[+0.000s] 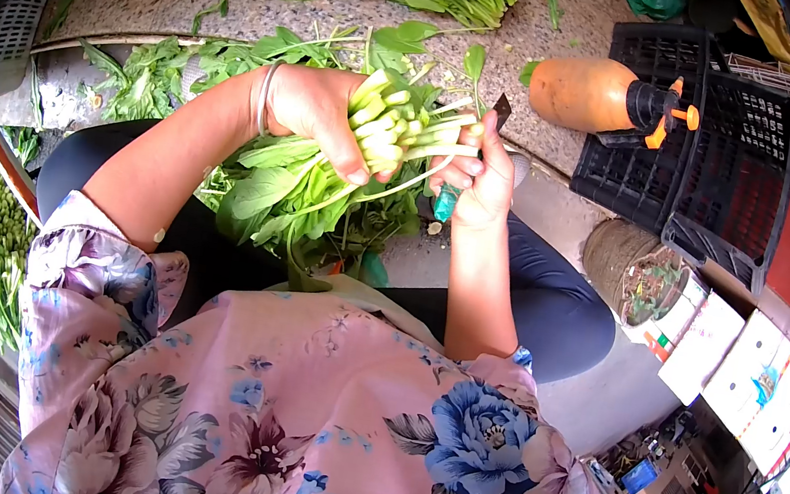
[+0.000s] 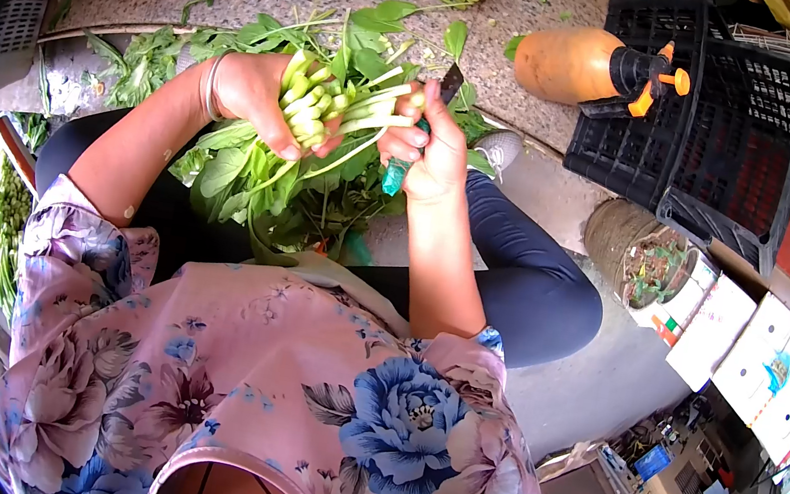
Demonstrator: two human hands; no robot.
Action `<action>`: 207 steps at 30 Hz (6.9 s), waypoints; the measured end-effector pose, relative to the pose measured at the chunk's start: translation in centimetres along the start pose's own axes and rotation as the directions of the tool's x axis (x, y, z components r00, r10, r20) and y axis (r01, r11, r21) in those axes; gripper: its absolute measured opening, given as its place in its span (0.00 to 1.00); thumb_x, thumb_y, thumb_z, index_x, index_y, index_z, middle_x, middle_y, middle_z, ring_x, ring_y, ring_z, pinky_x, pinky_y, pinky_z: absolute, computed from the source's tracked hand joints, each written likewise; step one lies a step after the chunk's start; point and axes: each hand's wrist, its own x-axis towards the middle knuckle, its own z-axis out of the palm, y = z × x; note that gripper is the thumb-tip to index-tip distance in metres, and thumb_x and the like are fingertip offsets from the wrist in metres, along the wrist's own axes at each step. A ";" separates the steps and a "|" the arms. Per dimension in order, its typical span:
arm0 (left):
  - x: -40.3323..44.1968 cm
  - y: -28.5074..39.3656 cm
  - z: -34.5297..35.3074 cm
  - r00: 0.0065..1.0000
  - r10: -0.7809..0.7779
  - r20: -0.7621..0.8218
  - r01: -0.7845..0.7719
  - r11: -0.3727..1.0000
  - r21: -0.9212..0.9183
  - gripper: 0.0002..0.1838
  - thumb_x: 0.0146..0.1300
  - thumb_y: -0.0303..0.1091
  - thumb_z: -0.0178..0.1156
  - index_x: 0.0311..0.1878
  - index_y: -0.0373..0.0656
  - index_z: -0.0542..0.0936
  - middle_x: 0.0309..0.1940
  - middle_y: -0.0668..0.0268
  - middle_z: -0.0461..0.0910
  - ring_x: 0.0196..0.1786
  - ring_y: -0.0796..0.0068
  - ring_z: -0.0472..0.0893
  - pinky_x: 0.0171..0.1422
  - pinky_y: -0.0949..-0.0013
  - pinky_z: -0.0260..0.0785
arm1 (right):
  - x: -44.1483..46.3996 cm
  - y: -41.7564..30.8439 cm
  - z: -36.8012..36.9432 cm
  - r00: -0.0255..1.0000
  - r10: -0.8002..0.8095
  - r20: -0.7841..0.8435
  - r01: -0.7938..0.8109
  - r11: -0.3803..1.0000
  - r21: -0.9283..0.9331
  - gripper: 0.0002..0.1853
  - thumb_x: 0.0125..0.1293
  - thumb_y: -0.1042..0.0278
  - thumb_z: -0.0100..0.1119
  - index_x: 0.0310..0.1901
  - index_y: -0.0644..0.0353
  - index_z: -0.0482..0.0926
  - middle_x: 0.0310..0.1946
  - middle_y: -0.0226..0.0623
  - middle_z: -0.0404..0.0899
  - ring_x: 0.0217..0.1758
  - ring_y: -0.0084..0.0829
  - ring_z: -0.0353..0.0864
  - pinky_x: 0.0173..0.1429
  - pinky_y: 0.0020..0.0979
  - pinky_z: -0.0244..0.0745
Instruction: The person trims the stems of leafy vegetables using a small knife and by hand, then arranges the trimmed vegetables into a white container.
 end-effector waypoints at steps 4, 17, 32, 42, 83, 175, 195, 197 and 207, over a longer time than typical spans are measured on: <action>0.1 -0.3 0.0 1.000 0.009 0.015 -0.009 1.000 0.001 0.19 0.34 0.27 0.70 0.34 0.39 0.77 0.31 0.68 0.77 0.32 0.80 0.74 0.36 0.76 0.67 | 0.4 0.3 0.0 0.997 -0.023 -0.070 0.034 0.986 0.161 0.13 0.64 0.57 0.51 0.34 0.59 0.71 0.20 0.25 0.69 0.14 0.13 0.60 0.15 0.15 0.52; 1.8 -1.5 -0.2 0.918 0.151 -0.367 -0.030 0.948 0.316 0.18 0.39 0.24 0.68 0.37 0.38 0.76 0.28 0.72 0.77 0.30 0.84 0.74 0.38 0.77 0.70 | 0.1 2.4 1.9 0.955 -0.228 -0.191 0.114 0.874 -0.471 0.13 0.66 0.57 0.48 0.30 0.57 0.69 0.20 0.29 0.67 0.15 0.19 0.61 0.18 0.20 0.54; 0.7 -0.7 -0.3 0.946 0.099 -0.310 -0.109 0.994 -0.016 0.20 0.42 0.21 0.65 0.42 0.38 0.75 0.35 0.65 0.78 0.37 0.77 0.77 0.44 0.73 0.70 | -0.6 0.3 -1.8 0.779 -0.505 -0.372 -0.224 0.330 -0.917 0.28 0.64 0.59 0.53 0.60 0.65 0.61 0.24 0.27 0.70 0.18 0.16 0.63 0.18 0.16 0.52; 1.1 -0.7 -0.3 0.943 0.117 -0.312 -0.111 0.993 0.038 0.20 0.43 0.22 0.65 0.44 0.40 0.76 0.36 0.67 0.79 0.38 0.78 0.77 0.45 0.73 0.70 | 0.9 2.6 3.3 0.824 -0.486 -0.292 0.203 0.734 -0.648 0.14 0.58 0.68 0.60 0.43 0.67 0.75 0.23 0.28 0.74 0.19 0.15 0.68 0.17 0.14 0.57; 0.6 0.4 -1.0 0.957 0.160 -0.241 -0.149 0.987 0.063 0.27 0.46 0.22 0.61 0.54 0.38 0.68 0.45 0.59 0.78 0.43 0.70 0.79 0.52 0.71 0.71 | 3.1 0.4 4.0 0.840 -0.534 -0.091 0.183 0.438 -0.880 0.16 0.58 0.59 0.61 0.37 0.66 0.75 0.28 0.31 0.74 0.30 0.19 0.71 0.29 0.18 0.68; -1.2 -0.8 -2.1 0.855 0.174 -0.489 -0.321 0.917 -0.235 0.13 0.51 0.28 0.60 0.42 0.39 0.75 0.35 0.64 0.79 0.35 0.76 0.79 0.42 0.71 0.74 | 8.8 4.8 6.2 0.589 -0.712 0.382 0.460 -0.093 -0.883 0.20 0.57 0.53 0.61 0.36 0.66 0.74 0.25 0.30 0.76 0.28 0.18 0.71 0.35 0.20 0.68; -0.3 -1.5 -1.5 0.814 0.112 -0.570 -0.008 0.983 0.182 0.16 0.44 0.27 0.68 0.38 0.39 0.77 0.32 0.66 0.80 0.35 0.77 0.78 0.46 0.73 0.70 | 5.7 2.3 4.2 0.813 -0.574 0.100 0.333 0.317 -0.888 0.18 0.63 0.54 0.53 0.42 0.63 0.78 0.24 0.25 0.70 0.21 0.13 0.65 0.18 0.13 0.58; 0.4 -2.4 -1.8 0.813 0.199 -0.547 0.027 0.926 0.377 0.17 0.44 0.26 0.67 0.40 0.40 0.77 0.32 0.66 0.80 0.36 0.78 0.79 0.45 0.73 0.70 | 5.8 0.2 5.8 0.761 -0.647 0.037 0.276 0.273 -0.922 0.15 0.64 0.58 0.52 0.42 0.62 0.76 0.22 0.25 0.69 0.18 0.11 0.62 0.14 0.13 0.55; 1.1 -1.8 -0.9 0.793 0.212 -0.571 0.495 0.323 0.807 0.21 0.39 0.39 0.61 0.40 0.42 0.76 0.29 0.57 0.78 0.39 0.59 0.77 0.53 0.60 0.64 | 9.9 4.1 6.9 0.810 -0.502 0.303 0.147 -0.326 -0.934 0.16 0.65 0.56 0.47 0.42 0.59 0.77 0.36 0.34 0.78 0.30 0.24 0.72 0.38 0.28 0.70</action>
